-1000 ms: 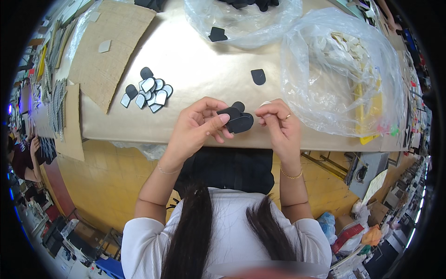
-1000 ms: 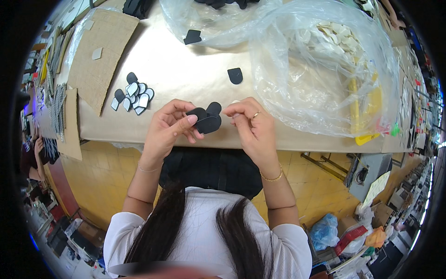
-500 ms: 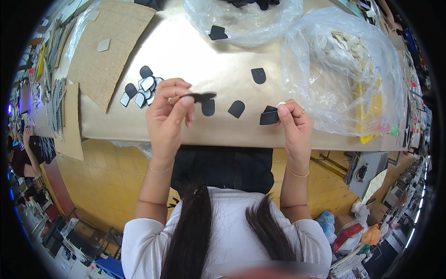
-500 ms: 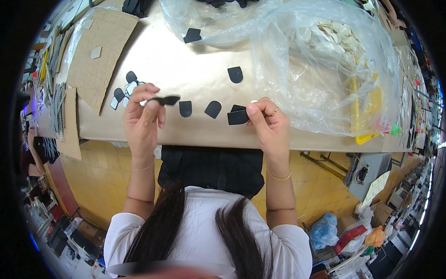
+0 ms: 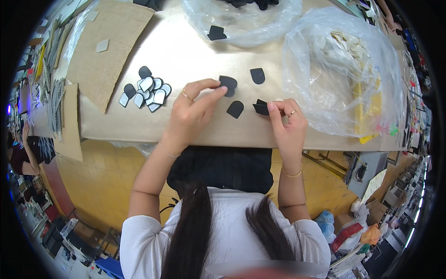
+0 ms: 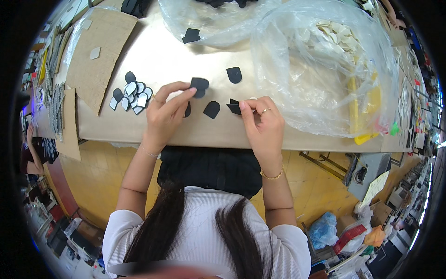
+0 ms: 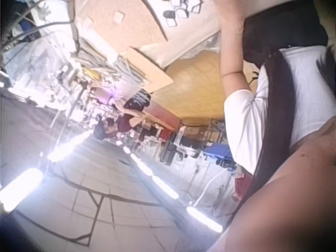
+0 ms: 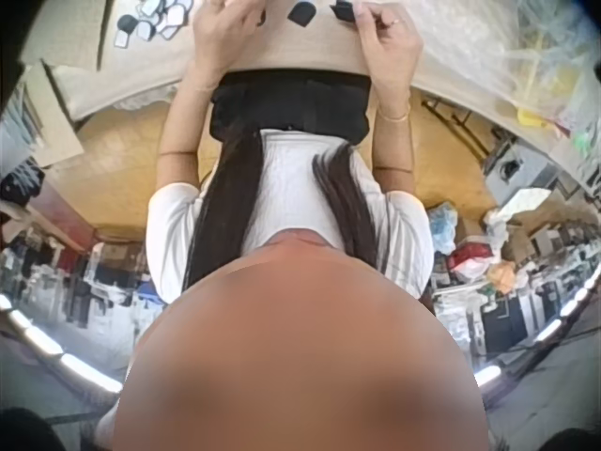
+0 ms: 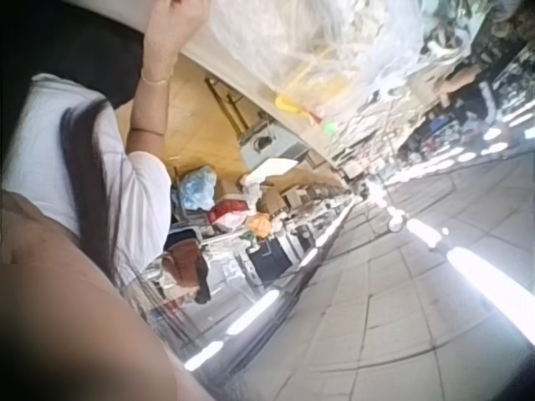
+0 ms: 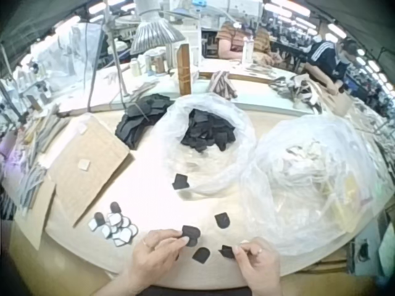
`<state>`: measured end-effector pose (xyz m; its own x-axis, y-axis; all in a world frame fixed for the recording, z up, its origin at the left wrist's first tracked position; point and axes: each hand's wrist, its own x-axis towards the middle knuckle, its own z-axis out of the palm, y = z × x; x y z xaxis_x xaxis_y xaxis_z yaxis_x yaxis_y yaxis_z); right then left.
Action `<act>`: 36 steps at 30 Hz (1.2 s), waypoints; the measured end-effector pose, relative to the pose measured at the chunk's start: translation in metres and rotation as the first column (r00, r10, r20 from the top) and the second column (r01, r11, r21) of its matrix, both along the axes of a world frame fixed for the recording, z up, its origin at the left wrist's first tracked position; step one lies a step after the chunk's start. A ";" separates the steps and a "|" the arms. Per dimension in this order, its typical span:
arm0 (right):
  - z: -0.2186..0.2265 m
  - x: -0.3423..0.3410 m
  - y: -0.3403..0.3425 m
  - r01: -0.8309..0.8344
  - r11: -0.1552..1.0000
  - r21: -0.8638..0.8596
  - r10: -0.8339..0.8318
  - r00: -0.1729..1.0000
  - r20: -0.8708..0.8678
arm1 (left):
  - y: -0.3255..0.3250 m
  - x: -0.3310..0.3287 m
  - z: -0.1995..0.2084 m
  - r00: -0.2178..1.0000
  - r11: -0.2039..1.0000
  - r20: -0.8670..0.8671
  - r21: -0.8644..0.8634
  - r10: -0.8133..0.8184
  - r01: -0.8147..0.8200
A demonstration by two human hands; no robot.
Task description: The person repeatedly picks small black and white plastic pieces from a table, aligns them, and presses them together to form paired units. The person places completed pairs into a growing pile on the left side of the table and continues the process with remaining pieces.
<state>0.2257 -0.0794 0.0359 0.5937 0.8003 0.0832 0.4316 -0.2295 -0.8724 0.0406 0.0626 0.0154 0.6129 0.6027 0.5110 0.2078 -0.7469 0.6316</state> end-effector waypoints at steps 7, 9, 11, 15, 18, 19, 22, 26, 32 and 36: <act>0.004 0.002 0.012 0.001 1.000 -0.008 0.002 0.914 0.405 | -0.018 -0.008 0.014 0.974 0.985 0.218 -0.146 -0.061 0.094; 0.008 -0.002 0.010 -0.210 0.964 0.166 0.087 0.832 0.548 | -0.021 -0.010 0.016 0.973 0.966 0.219 -0.224 -0.079 0.129; 0.012 -0.002 0.009 -0.386 0.909 0.154 0.225 0.768 0.600 | -0.023 -0.014 0.017 0.969 0.938 0.196 -0.282 -0.149 0.201; 0.015 0.006 0.009 -0.465 0.869 0.166 0.321 0.788 0.524 | -0.025 -0.018 0.014 0.933 0.899 0.308 -0.331 -0.186 0.288; 0.016 0.011 0.007 -0.103 0.978 0.184 0.059 0.972 0.230 | -0.020 -0.028 0.017 0.864 0.776 0.501 -0.524 -0.051 0.350; 0.016 0.011 0.008 -0.099 0.990 0.102 0.081 0.983 0.164 | -0.016 -0.029 0.017 0.896 0.821 0.443 -0.509 -0.009 0.260; 0.014 0.004 0.018 -0.154 0.988 0.000 0.152 0.979 0.136 | 0.001 -0.018 0.006 0.992 0.985 0.017 -0.116 0.127 -0.124; 0.007 -0.010 0.045 -0.248 0.967 -0.056 0.253 0.924 0.287 | 0.013 -0.008 -0.012 0.927 0.958 -0.328 0.273 0.179 -0.089; -0.004 -0.020 0.069 -0.196 0.968 -0.156 0.247 0.843 0.479 | 0.003 -0.018 -0.013 0.945 0.971 -0.267 0.193 0.188 -0.139; -0.001 -0.005 0.057 -0.099 0.994 -0.038 0.105 0.887 0.450 | -0.014 -0.013 -0.007 0.960 0.978 -0.201 0.117 0.194 -0.173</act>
<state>0.2209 -0.0227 0.0346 0.4099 0.8575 0.3108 0.7991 -0.1733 -0.5757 0.0279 0.0485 0.0087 0.5966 0.6684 0.4443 0.4670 -0.7393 0.4852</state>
